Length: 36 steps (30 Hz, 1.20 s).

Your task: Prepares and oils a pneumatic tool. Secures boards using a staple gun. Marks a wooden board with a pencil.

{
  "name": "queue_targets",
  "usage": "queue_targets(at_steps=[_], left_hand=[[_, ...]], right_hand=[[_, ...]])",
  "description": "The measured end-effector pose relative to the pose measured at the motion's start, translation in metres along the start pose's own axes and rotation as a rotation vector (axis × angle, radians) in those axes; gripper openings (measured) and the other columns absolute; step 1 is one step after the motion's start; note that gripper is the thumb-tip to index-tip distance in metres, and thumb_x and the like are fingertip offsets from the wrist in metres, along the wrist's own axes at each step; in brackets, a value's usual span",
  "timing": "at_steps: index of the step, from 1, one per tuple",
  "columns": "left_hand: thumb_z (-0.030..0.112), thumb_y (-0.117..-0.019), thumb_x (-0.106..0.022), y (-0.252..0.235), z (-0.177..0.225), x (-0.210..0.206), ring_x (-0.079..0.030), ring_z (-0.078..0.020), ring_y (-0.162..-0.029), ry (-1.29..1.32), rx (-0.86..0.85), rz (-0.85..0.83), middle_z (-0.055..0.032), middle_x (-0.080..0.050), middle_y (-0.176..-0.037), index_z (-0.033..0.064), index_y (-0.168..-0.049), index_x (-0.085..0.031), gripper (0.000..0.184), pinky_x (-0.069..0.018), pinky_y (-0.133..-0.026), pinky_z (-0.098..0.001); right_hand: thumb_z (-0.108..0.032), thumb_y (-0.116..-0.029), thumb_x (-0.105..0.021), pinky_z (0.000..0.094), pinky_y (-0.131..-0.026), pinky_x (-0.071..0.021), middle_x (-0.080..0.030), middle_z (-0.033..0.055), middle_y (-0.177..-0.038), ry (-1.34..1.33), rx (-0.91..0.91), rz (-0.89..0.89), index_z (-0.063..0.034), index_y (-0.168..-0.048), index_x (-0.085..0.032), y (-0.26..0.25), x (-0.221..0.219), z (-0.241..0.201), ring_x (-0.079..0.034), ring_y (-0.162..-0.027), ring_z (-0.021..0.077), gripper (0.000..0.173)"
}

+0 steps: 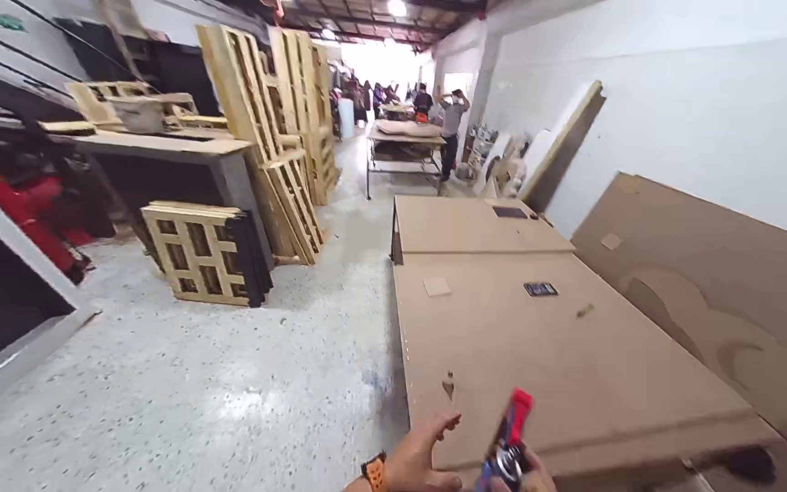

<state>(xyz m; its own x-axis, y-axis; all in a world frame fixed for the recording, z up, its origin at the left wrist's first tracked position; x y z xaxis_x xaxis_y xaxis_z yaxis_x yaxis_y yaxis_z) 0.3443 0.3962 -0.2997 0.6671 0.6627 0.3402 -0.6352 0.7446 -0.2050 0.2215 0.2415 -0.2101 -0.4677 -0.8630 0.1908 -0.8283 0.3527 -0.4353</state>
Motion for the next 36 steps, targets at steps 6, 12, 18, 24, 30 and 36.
queue_targets(at_steps=[6, 12, 18, 24, 30, 36], left_hand=[[0.023, -0.0804, -0.085, 0.083, 0.062, -0.005, -0.065, -0.0163, -0.118, -0.010, 0.140, -0.017, -0.0101, -0.067, -0.130, 0.0064, -0.146, -0.049, 0.077, -0.0544, -0.105, -0.0420], [0.015, -0.0890, -0.075, 0.147, 0.024, 0.029, -0.072, -0.0131, -0.099, 0.170, 0.247, 0.197, -0.0050, -0.074, -0.109, 0.0047, -0.135, -0.057, 0.051, -0.0614, -0.092, -0.0392], [0.014, -0.0857, -0.070, 0.184, 0.015, 0.101, -0.073, -0.0156, -0.092, 0.162, 0.341, 0.186, -0.0037, -0.076, -0.103, 0.0066, -0.132, -0.059, 0.048, -0.0621, -0.084, -0.0386], [0.028, -0.0809, -0.080, 0.210, 0.034, 0.164, -0.072, -0.0197, -0.076, 0.231, 0.472, 0.399, -0.0077, -0.073, -0.086, 0.0043, -0.103, -0.070, 0.034, -0.0622, -0.071, -0.0406], [0.029, -0.0878, -0.074, 0.176, 0.132, 0.200, -0.068, -0.0107, -0.086, -0.247, 0.180, 0.220, -0.0040, -0.071, -0.098, 0.0058, -0.119, -0.064, 0.040, -0.0598, -0.078, -0.0365], [0.035, -0.0893, -0.066, 0.141, 0.240, 0.191, -0.063, -0.0178, -0.061, -0.961, -0.097, 0.197, -0.0014, -0.062, -0.070, 0.0119, -0.096, -0.066, 0.024, -0.0522, -0.052, -0.0435]], right_hand=[[-0.020, -0.0830, -0.084, 0.0349, -0.097, -0.0571, -0.071, 0.0074, -0.106, -0.104, -0.070, 0.011, -0.0095, -0.074, -0.061, 0.052, -0.087, -0.017, -0.067, -0.110, 0.0180, 0.027], [-0.036, -0.0980, -0.069, 0.0382, -0.100, -0.0577, -0.069, 0.0111, -0.120, 0.099, -0.019, -0.363, -0.0079, -0.090, -0.068, 0.074, -0.134, -0.030, -0.066, -0.119, 0.0197, 0.029], [-0.072, -0.0927, -0.055, 0.0524, -0.066, -0.0582, -0.069, 0.0067, -0.074, 0.684, -0.287, -0.662, -0.0138, -0.113, -0.066, 0.062, -0.105, -0.019, -0.070, -0.070, 0.0258, 0.063], [-0.043, -0.1080, -0.046, 0.0416, -0.084, -0.0605, -0.067, 0.0096, -0.113, 0.447, -0.063, -0.692, -0.0093, -0.136, -0.057, 0.045, -0.093, -0.067, -0.069, -0.095, 0.0184, 0.045], [-0.034, -0.1067, -0.055, 0.0374, -0.080, -0.0616, -0.073, 0.0092, -0.109, 0.492, 0.408, -0.624, -0.0117, -0.135, -0.066, -0.004, -0.079, -0.158, -0.072, -0.092, 0.0170, 0.038], [-0.037, -0.1056, -0.054, 0.0352, -0.050, -0.0488, -0.066, 0.0040, -0.079, 0.622, 0.678, -0.564, -0.0122, -0.125, -0.071, -0.028, -0.080, -0.221, -0.062, -0.062, 0.0157, 0.036]])
Point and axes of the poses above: each hand's wrist, its own y-axis away from the middle knuckle, its own x-axis out of the back of the hand, z = x × y, the point moved 8 cm from there along -y, towards the middle knuckle
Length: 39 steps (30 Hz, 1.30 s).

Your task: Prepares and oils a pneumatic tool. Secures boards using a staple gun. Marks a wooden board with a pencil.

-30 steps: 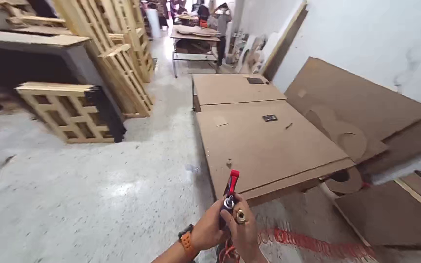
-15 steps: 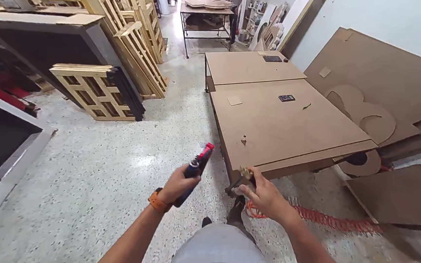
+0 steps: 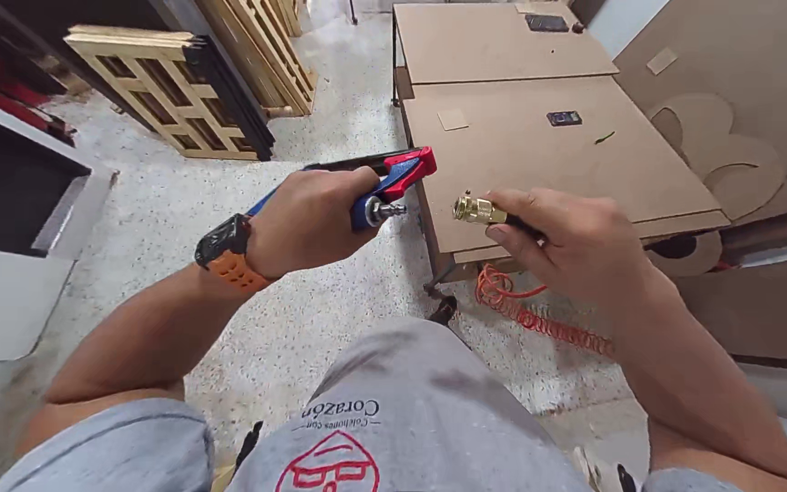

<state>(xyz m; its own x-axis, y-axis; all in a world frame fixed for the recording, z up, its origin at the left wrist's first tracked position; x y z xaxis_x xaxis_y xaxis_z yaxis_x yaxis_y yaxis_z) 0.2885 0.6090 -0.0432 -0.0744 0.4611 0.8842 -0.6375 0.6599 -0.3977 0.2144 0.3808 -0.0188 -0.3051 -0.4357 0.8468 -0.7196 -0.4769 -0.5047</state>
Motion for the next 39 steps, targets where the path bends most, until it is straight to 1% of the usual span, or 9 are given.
queue_targets(at_steps=[5, 10, 17, 20, 23, 26, 32, 35, 39], left_hand=[[0.026, -0.0898, -0.060, -0.016, 0.022, 0.018, -0.061, -0.0236, -0.058, -0.199, -0.174, 0.022, -0.0045, -0.058, -0.065, 0.0091, -0.086, -0.060, 0.018, -0.0469, -0.050, -0.0436], [0.028, -0.0974, -0.055, -0.024, 0.034, 0.008, -0.064, -0.0288, -0.062, -0.243, -0.266, -0.060, -0.0089, -0.060, -0.069, 0.0065, -0.093, -0.060, 0.022, -0.0521, -0.056, -0.0470], [0.018, -0.0947, -0.054, -0.025, 0.036, 0.001, -0.061, -0.0289, -0.058, -0.377, -0.343, -0.096, -0.0101, -0.058, -0.068, 0.0047, -0.091, -0.057, 0.014, -0.0501, -0.056, -0.0440], [0.016, -0.0934, -0.054, -0.025, 0.028, -0.011, -0.062, -0.0292, -0.059, -0.408, -0.353, -0.155, -0.0104, -0.058, -0.069, 0.0051, -0.091, -0.057, 0.012, -0.0508, -0.058, -0.0445], [0.017, -0.0919, -0.059, -0.027, 0.020, -0.024, -0.063, -0.0296, -0.061, -0.360, -0.353, -0.220, -0.0106, -0.060, -0.070, 0.0055, -0.091, -0.058, 0.012, -0.0531, -0.062, -0.0460], [0.020, -0.0876, -0.065, -0.027, 0.012, -0.033, -0.065, -0.0286, -0.062, -0.246, -0.303, -0.245, -0.0095, -0.062, -0.070, 0.0071, -0.090, -0.059, 0.014, -0.0542, -0.062, -0.0468], [0.025, -0.0866, -0.069, -0.008, -0.009, -0.076, -0.068, -0.0294, -0.067, -0.121, -0.104, -0.355, -0.0087, -0.066, -0.075, 0.0090, -0.093, -0.062, 0.018, -0.0557, -0.060, -0.0501], [0.028, -0.0885, -0.068, 0.013, -0.021, -0.109, -0.071, -0.0301, -0.076, -0.052, 0.075, -0.518, -0.0092, -0.070, -0.082, 0.0098, -0.100, -0.064, 0.022, -0.0574, -0.066, -0.0528], [0.030, -0.0928, -0.063, 0.039, -0.038, -0.167, -0.073, -0.0332, -0.087, -0.022, 0.227, -0.767, -0.0124, -0.072, -0.093, 0.0084, -0.110, -0.063, 0.027, -0.0580, -0.075, -0.0569]], right_hand=[[-0.039, -0.1062, -0.054, 0.0334, -0.051, -0.0486, -0.066, 0.0034, -0.078, -0.010, 0.014, 0.040, -0.0138, -0.119, -0.072, -0.004, -0.003, -0.010, -0.062, -0.063, 0.0147, 0.034], [-0.041, -0.1059, -0.052, 0.0337, -0.049, -0.0492, -0.066, 0.0022, -0.074, -0.024, 0.052, 0.058, -0.0139, -0.117, -0.072, -0.012, -0.011, -0.020, -0.063, -0.061, 0.0150, 0.036], [-0.038, -0.1061, -0.050, 0.0329, -0.046, -0.0446, -0.059, 0.0019, -0.065, 0.125, 0.156, 0.075, -0.0081, -0.106, -0.069, -0.012, -0.019, -0.037, -0.058, -0.053, 0.0174, 0.036], [-0.037, -0.1050, -0.052, 0.0286, -0.044, -0.0450, -0.060, -0.0008, -0.064, -0.083, 0.104, 0.030, -0.0096, -0.099, -0.069, -0.013, -0.046, -0.026, -0.058, -0.052, 0.0107, 0.033], [-0.035, -0.1056, -0.054, 0.0221, -0.048, -0.0461, -0.061, -0.0020, -0.066, -0.459, -0.066, -0.041, -0.0092, -0.098, -0.070, -0.013, -0.071, -0.013, -0.055, -0.054, 0.0035, 0.032], [-0.036, -0.1063, -0.054, 0.0190, -0.049, -0.0438, -0.059, -0.0045, -0.066, -0.700, -0.208, -0.100, -0.0094, -0.097, -0.073, -0.016, -0.080, -0.005, -0.052, -0.054, 0.0000, 0.034], [-0.044, -0.1083, -0.047, 0.0277, -0.053, -0.0467, -0.061, -0.0031, -0.069, -0.555, -0.208, -0.413, -0.0158, -0.109, -0.073, -0.014, -0.104, 0.014, -0.055, -0.057, 0.0058, 0.038], [-0.059, -0.1044, -0.045, 0.0391, -0.065, -0.0555, -0.068, -0.0007, -0.080, -0.454, -0.270, -0.566, -0.0211, -0.119, -0.071, 0.006, -0.125, 0.028, -0.065, -0.070, 0.0126, 0.048], [-0.067, -0.0964, -0.055, 0.0458, -0.084, -0.0594, -0.073, 0.0033, -0.105, -0.372, -0.434, -0.556, -0.0211, -0.134, -0.065, 0.050, -0.151, 0.051, -0.071, -0.093, 0.0188, 0.061]])
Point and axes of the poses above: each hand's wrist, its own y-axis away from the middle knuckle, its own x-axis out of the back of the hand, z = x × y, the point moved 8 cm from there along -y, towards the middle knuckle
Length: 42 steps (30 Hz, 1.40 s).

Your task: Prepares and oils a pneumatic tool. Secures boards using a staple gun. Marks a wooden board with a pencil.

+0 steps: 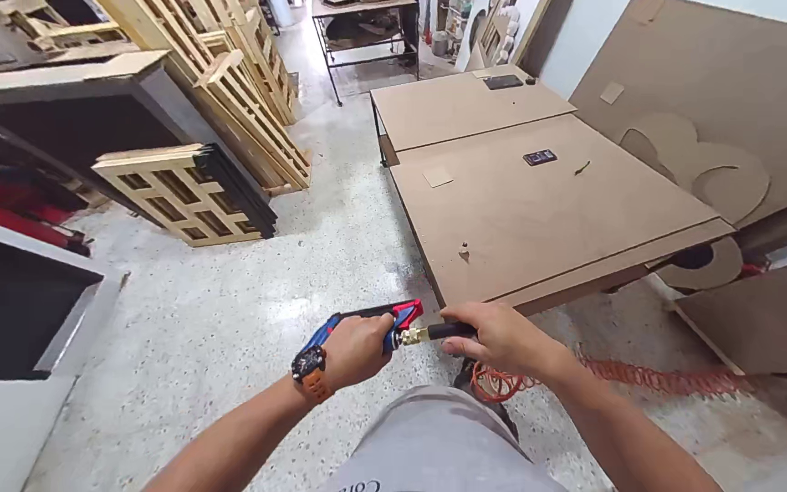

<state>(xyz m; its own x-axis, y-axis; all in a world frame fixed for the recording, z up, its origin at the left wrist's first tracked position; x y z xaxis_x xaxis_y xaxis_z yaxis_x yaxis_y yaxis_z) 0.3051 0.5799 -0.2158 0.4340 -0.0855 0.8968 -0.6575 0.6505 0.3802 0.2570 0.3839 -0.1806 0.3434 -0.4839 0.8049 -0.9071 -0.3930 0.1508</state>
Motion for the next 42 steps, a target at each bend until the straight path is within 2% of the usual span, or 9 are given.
queue_targets(at_steps=[3, 7, 12, 15, 19, 24, 34, 38, 42], left_hand=[[0.026, -0.0945, -0.061, -0.026, 0.012, -0.036, -0.072, -0.0357, -0.096, -0.053, -0.044, -0.160, -0.0150, -0.073, -0.102, 0.0065, -0.114, -0.063, 0.027, -0.0569, -0.081, -0.0588], [0.025, -0.0936, -0.062, -0.062, 0.043, -0.047, -0.071, -0.0339, -0.101, -0.093, -0.188, -0.228, -0.0135, -0.073, -0.106, 0.0083, -0.116, -0.065, 0.028, -0.0551, -0.088, -0.0585], [0.021, -0.0941, -0.062, -0.107, 0.093, -0.037, -0.071, -0.0361, -0.101, -0.121, -0.313, -0.261, -0.0149, -0.073, -0.105, 0.0074, -0.116, -0.065, 0.025, -0.0543, -0.089, -0.0604], [0.017, -0.0947, -0.061, -0.128, 0.126, -0.024, -0.072, -0.0353, -0.098, -0.203, -0.405, -0.252, -0.0146, -0.073, -0.102, 0.0074, -0.115, -0.064, 0.023, -0.0538, -0.091, -0.0589], [0.009, -0.0952, -0.057, -0.152, 0.164, 0.005, -0.070, -0.0335, -0.102, -0.320, -0.483, -0.240, -0.0149, -0.072, -0.108, 0.0054, -0.118, -0.062, 0.023, -0.0507, -0.099, -0.0557], [0.007, -0.0927, -0.060, -0.196, 0.173, 0.028, -0.070, -0.0337, -0.102, -0.361, -0.451, -0.234, -0.0149, -0.072, -0.108, 0.0049, -0.117, -0.062, 0.024, -0.0503, -0.099, -0.0558], [0.028, -0.0890, -0.069, -0.219, 0.028, -0.012, -0.073, -0.0340, -0.097, 0.255, 0.168, -0.101, -0.0136, -0.075, -0.102, 0.0122, -0.120, -0.067, 0.035, -0.0576, -0.085, -0.0613], [0.025, -0.0860, -0.078, -0.168, -0.049, -0.060, -0.073, -0.0291, -0.087, 0.616, 0.442, -0.035, -0.0142, -0.074, -0.095, 0.0078, -0.123, -0.067, 0.042, -0.0584, -0.084, -0.0551], [0.017, -0.0797, -0.084, -0.109, -0.101, -0.099, -0.073, -0.0239, -0.088, 0.811, 0.637, 0.092, -0.0107, -0.074, -0.096, 0.0073, -0.118, -0.070, 0.042, -0.0602, -0.084, -0.0526]], right_hand=[[-0.068, -0.0926, -0.060, 0.0470, -0.091, -0.0576, -0.067, 0.0061, -0.120, 0.017, -0.104, -0.043, -0.0215, -0.146, -0.056, 0.011, -0.031, 0.024, -0.068, -0.107, 0.0226, 0.071], [-0.039, -0.0984, -0.066, 0.0473, -0.093, -0.0579, -0.068, 0.0076, -0.123, -0.067, -0.174, 0.020, -0.0180, -0.135, -0.063, 0.043, -0.061, 0.051, -0.069, -0.111, 0.0238, 0.042], [-0.040, -0.1044, -0.054, 0.0390, -0.073, -0.0630, -0.075, 0.0037, -0.099, -0.081, -0.140, 0.500, -0.0168, -0.122, -0.073, 0.089, -0.052, 0.087, -0.074, -0.085, 0.0161, 0.035], [-0.038, -0.1065, -0.052, 0.0344, -0.082, -0.0610, -0.076, 0.0017, -0.100, -0.378, -0.236, 0.384, -0.0132, -0.123, -0.073, 0.103, -0.043, 0.115, -0.072, -0.087, 0.0101, 0.037], [-0.037, -0.1065, -0.051, 0.0275, -0.053, -0.0460, -0.061, -0.0026, -0.071, -0.832, -0.353, 0.231, -0.0110, -0.118, -0.071, 0.103, -0.037, 0.146, -0.053, -0.056, 0.0066, 0.035], [-0.037, -0.1082, -0.048, 0.0435, -0.083, -0.0612, -0.076, 0.0084, -0.100, -0.340, -0.257, 0.446, -0.0080, -0.119, -0.073, 0.085, -0.004, 0.166, -0.074, -0.090, 0.0189, 0.039], [-0.055, -0.1056, -0.045, 0.0392, -0.076, -0.0624, -0.075, -0.0032, -0.091, -0.329, -0.341, 0.517, -0.0200, -0.119, -0.075, -0.015, 0.089, 0.302, -0.072, -0.080, 0.0104, 0.048], [-0.046, -0.1051, -0.052, 0.0521, -0.085, -0.0592, -0.076, 0.0071, -0.097, -0.422, -0.663, 0.410, -0.0129, -0.121, -0.072, -0.047, 0.032, 0.413, -0.073, -0.088, 0.0226, 0.042], [-0.044, -0.1038, -0.056, 0.0553, -0.102, -0.0529, -0.072, 0.0142, -0.122, -0.454, -0.811, 0.304, -0.0091, -0.133, -0.065, -0.063, -0.045, 0.433, -0.069, -0.113, 0.0289, 0.046]])
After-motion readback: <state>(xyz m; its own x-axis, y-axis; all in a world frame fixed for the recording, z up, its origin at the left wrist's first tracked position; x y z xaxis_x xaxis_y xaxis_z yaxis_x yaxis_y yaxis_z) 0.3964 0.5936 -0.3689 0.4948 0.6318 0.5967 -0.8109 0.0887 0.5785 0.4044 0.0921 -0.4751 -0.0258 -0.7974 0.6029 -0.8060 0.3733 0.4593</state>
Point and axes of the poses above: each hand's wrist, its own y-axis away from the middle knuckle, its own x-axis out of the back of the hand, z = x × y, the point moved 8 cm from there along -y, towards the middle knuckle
